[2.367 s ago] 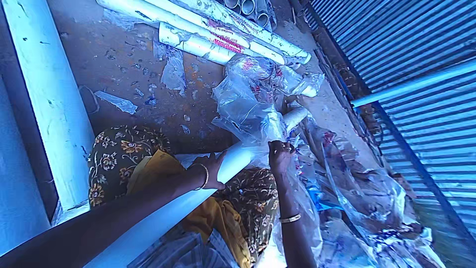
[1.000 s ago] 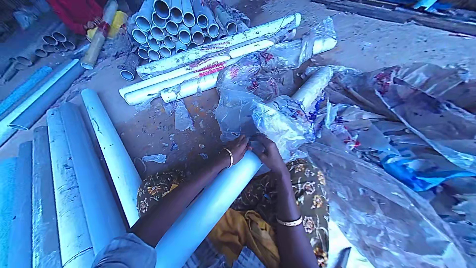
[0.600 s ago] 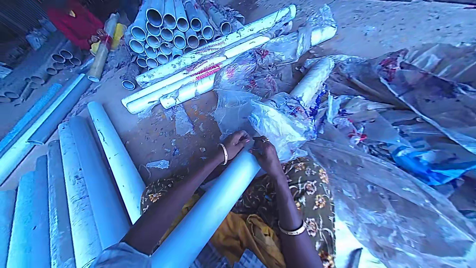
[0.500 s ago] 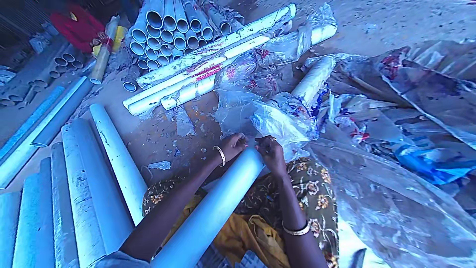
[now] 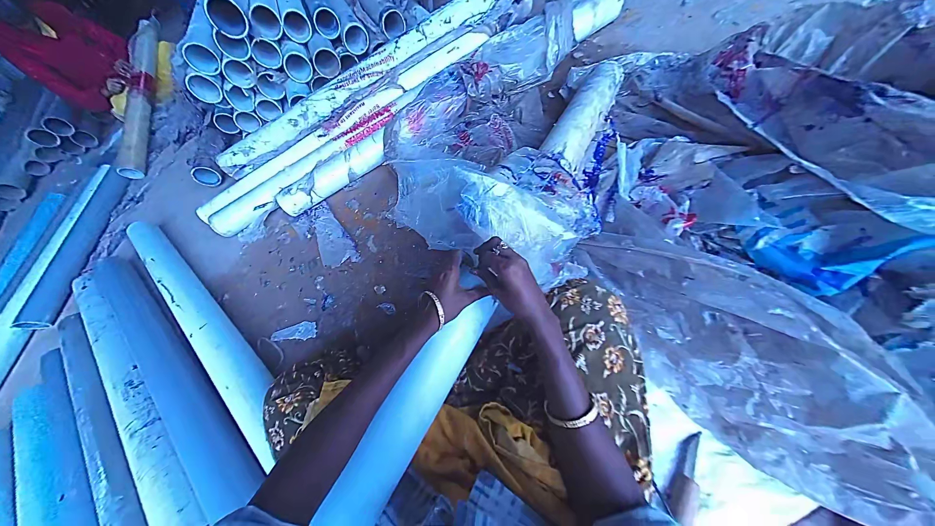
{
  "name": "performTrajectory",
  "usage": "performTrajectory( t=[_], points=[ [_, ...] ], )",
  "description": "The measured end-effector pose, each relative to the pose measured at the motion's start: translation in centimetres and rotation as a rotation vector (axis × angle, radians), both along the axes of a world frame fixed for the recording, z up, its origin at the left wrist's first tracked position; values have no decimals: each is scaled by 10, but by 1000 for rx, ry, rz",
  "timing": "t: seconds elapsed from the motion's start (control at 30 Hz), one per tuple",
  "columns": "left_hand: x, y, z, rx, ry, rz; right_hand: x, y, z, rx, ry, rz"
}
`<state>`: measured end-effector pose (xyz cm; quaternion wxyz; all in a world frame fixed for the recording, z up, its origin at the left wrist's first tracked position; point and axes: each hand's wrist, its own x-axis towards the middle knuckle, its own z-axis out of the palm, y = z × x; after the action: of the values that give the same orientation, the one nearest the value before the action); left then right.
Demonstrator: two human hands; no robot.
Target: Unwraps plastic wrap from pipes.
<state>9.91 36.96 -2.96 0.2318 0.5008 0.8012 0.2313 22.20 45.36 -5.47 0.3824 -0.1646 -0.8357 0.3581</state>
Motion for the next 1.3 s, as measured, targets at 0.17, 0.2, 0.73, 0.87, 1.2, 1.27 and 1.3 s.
performTrajectory(
  t=[0.17,0.2,0.73,0.87,1.2,1.27,1.3],
  points=[
    [-5,13,-2,107,49,-261,49,18,25,-326,119,41],
    [-5,15,-2,83,47,-316,67,22,30,-382,11,55],
    [28,21,2,144,-141,318,39,12,2,-374,-683,121],
    [5,17,-6,415,-343,455,24,2,-10,-332,-416,54],
    [-22,16,-13,580,-568,502,-5,-14,-33,-187,-104,-43],
    [-31,18,-12,616,-556,460,-12,-15,-32,-100,-100,-86],
    [-35,19,-14,640,-558,466,-15,-15,-32,-74,-87,-115]
  ],
)
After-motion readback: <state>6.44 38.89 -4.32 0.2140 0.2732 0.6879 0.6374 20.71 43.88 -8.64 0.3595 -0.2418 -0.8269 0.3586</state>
